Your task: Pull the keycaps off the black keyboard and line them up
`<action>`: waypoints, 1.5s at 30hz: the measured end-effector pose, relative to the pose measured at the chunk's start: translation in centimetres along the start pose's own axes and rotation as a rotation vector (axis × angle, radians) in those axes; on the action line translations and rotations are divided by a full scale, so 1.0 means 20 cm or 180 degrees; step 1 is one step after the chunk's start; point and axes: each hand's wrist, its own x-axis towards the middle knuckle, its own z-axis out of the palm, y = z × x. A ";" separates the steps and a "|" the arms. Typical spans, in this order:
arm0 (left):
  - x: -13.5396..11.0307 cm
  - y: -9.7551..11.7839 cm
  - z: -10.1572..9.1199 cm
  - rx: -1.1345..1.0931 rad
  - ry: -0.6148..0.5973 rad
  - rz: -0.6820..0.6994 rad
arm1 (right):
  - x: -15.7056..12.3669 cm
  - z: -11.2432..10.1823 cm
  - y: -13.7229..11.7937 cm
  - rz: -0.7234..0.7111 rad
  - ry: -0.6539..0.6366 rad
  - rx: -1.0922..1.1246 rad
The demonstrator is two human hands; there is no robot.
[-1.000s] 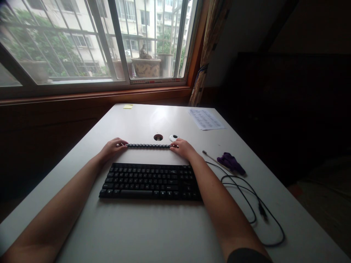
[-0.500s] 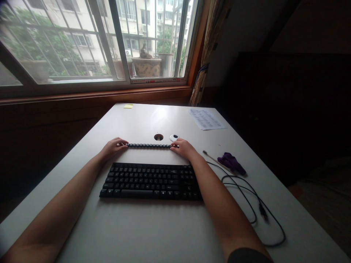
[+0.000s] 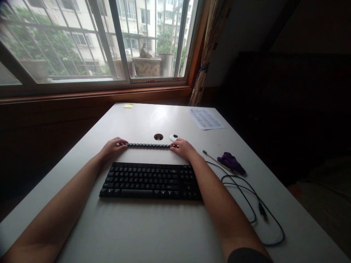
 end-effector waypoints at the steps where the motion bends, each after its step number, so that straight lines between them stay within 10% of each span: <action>1: 0.00 0.00 0.00 -0.0007 0.0001 -0.0002 | 0.00 0.00 0.00 0.0008 -0.0006 0.0008; 45: 0.00 -0.02 0.00 0.0094 0.0005 0.0017 | 0.01 0.01 0.02 -0.0012 -0.0020 -0.0068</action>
